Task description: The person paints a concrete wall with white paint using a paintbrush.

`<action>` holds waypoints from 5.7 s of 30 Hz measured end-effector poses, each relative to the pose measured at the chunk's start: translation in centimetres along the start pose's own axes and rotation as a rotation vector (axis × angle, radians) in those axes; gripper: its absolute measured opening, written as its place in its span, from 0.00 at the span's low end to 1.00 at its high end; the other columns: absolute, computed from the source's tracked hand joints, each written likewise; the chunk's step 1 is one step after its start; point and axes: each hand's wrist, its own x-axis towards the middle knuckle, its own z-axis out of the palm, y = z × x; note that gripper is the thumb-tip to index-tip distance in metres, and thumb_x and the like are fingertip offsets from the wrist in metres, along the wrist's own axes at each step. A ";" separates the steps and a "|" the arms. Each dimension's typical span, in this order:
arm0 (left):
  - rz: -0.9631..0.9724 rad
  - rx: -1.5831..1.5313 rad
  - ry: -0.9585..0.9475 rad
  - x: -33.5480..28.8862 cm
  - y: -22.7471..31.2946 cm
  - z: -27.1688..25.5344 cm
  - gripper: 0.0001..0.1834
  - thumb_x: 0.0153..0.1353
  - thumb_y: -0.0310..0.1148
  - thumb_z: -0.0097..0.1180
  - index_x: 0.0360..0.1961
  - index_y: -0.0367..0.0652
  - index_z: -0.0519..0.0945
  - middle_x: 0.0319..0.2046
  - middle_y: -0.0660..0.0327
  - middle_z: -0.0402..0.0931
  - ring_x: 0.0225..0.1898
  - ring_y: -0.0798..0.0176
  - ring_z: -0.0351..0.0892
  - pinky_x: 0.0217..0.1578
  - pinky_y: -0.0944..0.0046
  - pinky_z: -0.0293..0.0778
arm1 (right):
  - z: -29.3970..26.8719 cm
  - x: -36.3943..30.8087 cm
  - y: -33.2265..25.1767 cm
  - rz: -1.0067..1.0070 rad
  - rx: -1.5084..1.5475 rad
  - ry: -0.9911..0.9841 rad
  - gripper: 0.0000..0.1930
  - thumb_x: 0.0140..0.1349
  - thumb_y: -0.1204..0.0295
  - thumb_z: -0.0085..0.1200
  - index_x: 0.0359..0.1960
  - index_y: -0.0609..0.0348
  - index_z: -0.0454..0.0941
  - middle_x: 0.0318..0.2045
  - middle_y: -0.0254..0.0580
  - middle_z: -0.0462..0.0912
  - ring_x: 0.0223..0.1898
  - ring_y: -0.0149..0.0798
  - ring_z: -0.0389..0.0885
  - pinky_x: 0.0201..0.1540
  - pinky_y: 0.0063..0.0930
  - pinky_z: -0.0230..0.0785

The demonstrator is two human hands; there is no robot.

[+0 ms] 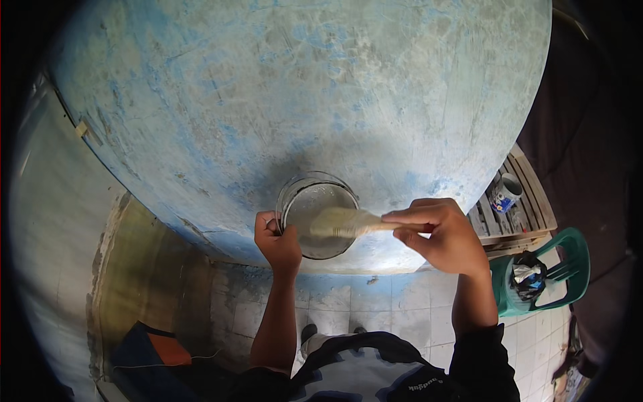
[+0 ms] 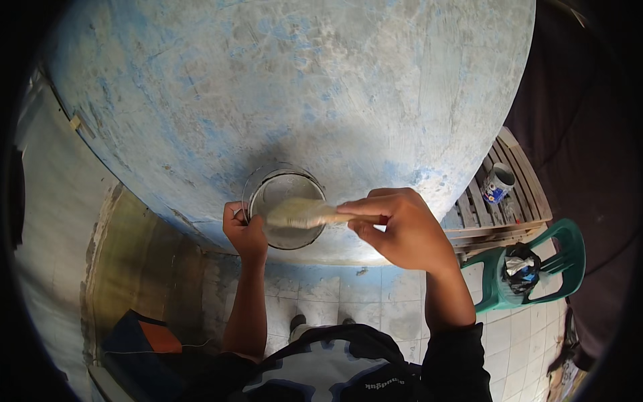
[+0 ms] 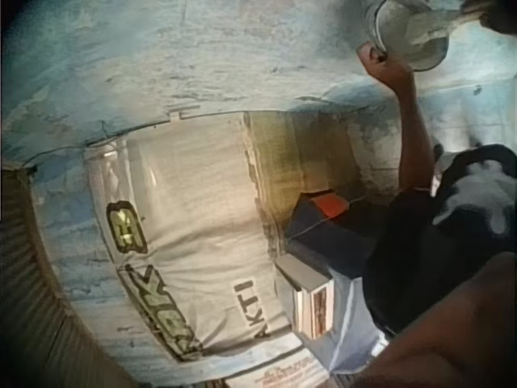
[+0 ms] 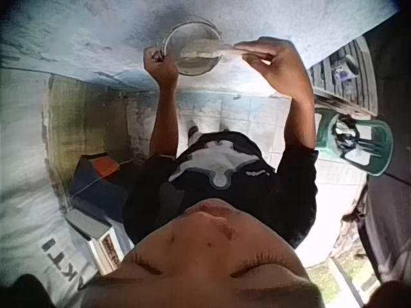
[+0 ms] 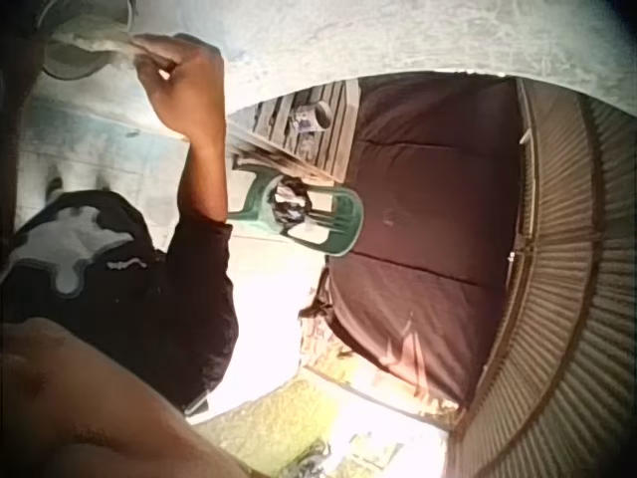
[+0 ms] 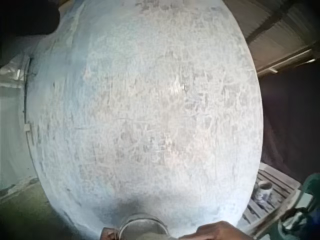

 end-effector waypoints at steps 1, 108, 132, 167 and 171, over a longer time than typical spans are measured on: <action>0.033 -0.024 0.006 0.2 0.1 0.0 0.14 0.55 0.11 0.51 0.37 0.40 0.69 0.21 0.67 0.70 0.23 0.80 0.62 0.27 0.75 0.56 | 0.3 0.4 -0.1 -0.079 -0.076 -0.056 0.12 0.60 0.73 0.64 0.47 0.56 0.88 0.32 0.50 0.88 0.31 0.43 0.87 0.33 0.40 0.76; -0.575 0.342 -0.366 -9.8 -11.3 5.2 0.22 0.50 0.18 0.50 0.49 0.31 0.80 0.23 0.60 0.81 0.20 0.73 0.73 0.24 0.69 0.66 | 13.7 -9.8 27.1 0.623 0.848 0.786 0.14 0.77 0.61 0.51 0.39 0.59 0.78 0.16 0.21 0.65 0.17 0.18 0.58 0.18 0.18 0.48; -0.572 0.364 -0.440 -10.5 -13.0 8.8 0.20 0.50 0.18 0.51 0.46 0.32 0.80 0.21 0.63 0.81 0.19 0.76 0.70 0.23 0.72 0.63 | 10.5 -5.3 32.1 0.626 0.163 0.853 0.22 0.72 0.61 0.57 0.28 0.71 0.80 0.13 0.34 0.66 0.20 0.26 0.57 0.22 0.31 0.53; -0.570 0.310 -0.484 -10.7 -10.5 12.2 0.21 0.48 0.16 0.52 0.46 0.31 0.81 0.18 0.68 0.72 0.17 0.77 0.62 0.20 0.71 0.54 | 6.0 -8.1 37.4 0.729 0.169 0.885 0.23 0.69 0.57 0.58 0.32 0.70 0.85 0.17 0.50 0.78 0.19 0.36 0.73 0.27 0.35 0.67; -0.572 0.274 -0.478 -10.4 -9.6 11.7 0.22 0.48 0.16 0.51 0.47 0.30 0.81 0.22 0.64 0.77 0.20 0.75 0.68 0.24 0.71 0.60 | 9.2 -12.5 41.5 1.004 -0.025 0.828 0.22 0.67 0.58 0.59 0.29 0.70 0.85 0.23 0.53 0.85 0.26 0.44 0.85 0.32 0.40 0.74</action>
